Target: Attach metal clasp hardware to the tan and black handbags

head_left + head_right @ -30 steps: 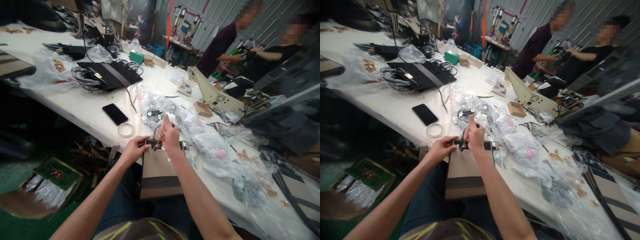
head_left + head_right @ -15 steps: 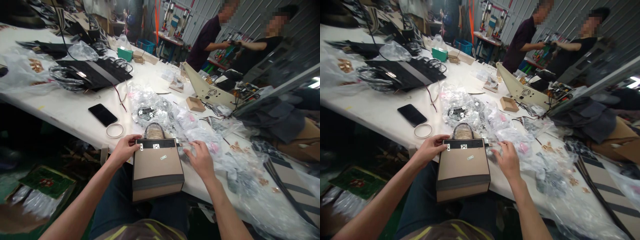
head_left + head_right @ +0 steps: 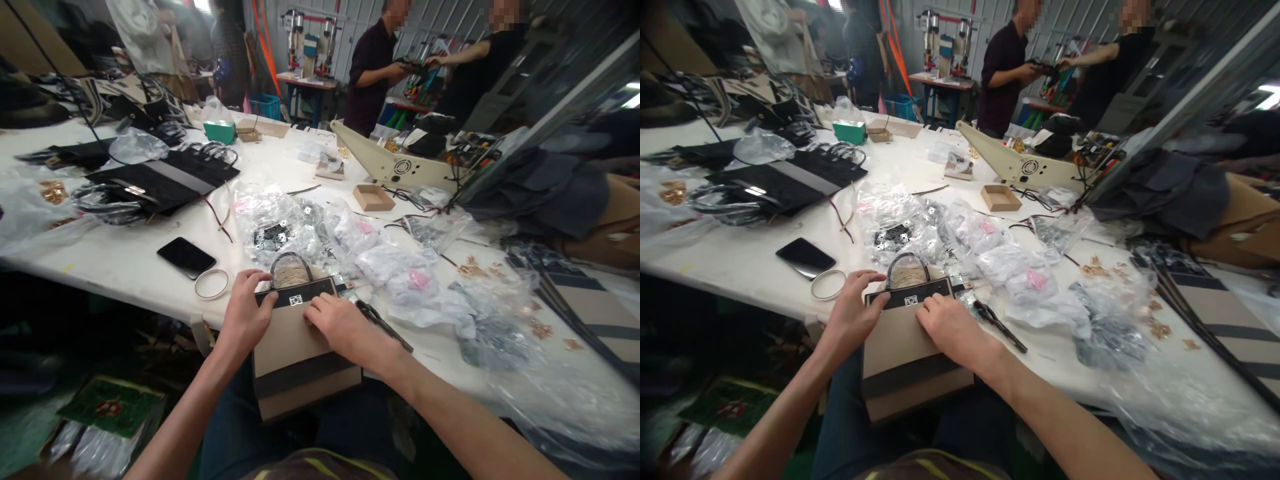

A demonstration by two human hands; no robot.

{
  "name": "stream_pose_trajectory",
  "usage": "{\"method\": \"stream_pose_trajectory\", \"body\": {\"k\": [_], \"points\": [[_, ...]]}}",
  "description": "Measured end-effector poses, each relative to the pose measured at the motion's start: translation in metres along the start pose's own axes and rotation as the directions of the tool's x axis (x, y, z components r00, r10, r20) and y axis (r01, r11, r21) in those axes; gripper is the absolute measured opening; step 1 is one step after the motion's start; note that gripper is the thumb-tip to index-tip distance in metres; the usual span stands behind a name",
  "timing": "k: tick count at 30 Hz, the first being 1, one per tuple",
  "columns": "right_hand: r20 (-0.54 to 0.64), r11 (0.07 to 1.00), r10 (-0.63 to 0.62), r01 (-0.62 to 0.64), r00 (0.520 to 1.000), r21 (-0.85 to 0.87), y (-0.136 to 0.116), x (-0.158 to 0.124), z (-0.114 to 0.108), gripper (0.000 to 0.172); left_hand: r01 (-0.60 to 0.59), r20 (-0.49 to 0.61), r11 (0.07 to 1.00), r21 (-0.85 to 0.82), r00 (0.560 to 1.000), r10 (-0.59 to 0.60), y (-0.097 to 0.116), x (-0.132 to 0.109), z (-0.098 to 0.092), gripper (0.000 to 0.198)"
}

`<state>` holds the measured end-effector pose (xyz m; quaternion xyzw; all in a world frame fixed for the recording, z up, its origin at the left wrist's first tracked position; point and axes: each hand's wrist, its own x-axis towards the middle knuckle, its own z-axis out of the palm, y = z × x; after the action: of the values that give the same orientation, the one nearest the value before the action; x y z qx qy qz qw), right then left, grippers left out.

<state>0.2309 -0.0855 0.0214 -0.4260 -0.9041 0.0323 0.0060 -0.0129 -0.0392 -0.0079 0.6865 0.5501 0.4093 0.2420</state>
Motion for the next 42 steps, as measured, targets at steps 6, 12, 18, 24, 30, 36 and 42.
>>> {"method": "stream_pose_trajectory", "body": {"k": [6,12,18,24,30,36,42], "points": [[-0.241,0.880,0.198,-0.064,0.950,0.470,0.032,-0.027,-0.009,0.023,-0.104,0.259,0.994,0.013,0.961,0.097,0.028,0.020,0.037,0.029],[-0.356,0.740,0.477,-0.149,0.803,0.657,0.077,-0.047,-0.015,0.024,-0.068,0.328,0.980,0.189,0.945,0.002,0.024,0.038,0.076,0.011],[-0.369,0.917,0.130,0.030,0.920,0.399,0.077,-0.021,-0.002,0.028,0.051,0.330,0.972,0.229,0.936,-0.127,0.024,0.053,0.091,0.015],[-0.231,0.973,-0.061,0.110,0.971,0.204,0.091,0.001,0.003,0.011,0.114,0.353,0.954,0.276,0.911,-0.211,0.030,0.057,0.094,0.013],[-0.267,0.971,-0.113,0.163,0.957,0.176,0.097,0.000,0.014,0.006,0.089,0.374,0.944,0.319,0.903,-0.211,0.030,0.056,0.092,0.014],[-0.344,0.937,-0.113,0.215,0.932,0.276,0.098,-0.002,0.022,0.013,0.093,0.343,0.933,0.347,0.914,-0.219,0.032,0.052,0.094,0.018],[-0.335,0.816,0.070,0.139,0.940,0.561,0.101,-0.002,0.018,0.017,0.100,0.329,0.922,0.374,0.915,-0.233,0.033,0.051,0.097,0.019]]}}
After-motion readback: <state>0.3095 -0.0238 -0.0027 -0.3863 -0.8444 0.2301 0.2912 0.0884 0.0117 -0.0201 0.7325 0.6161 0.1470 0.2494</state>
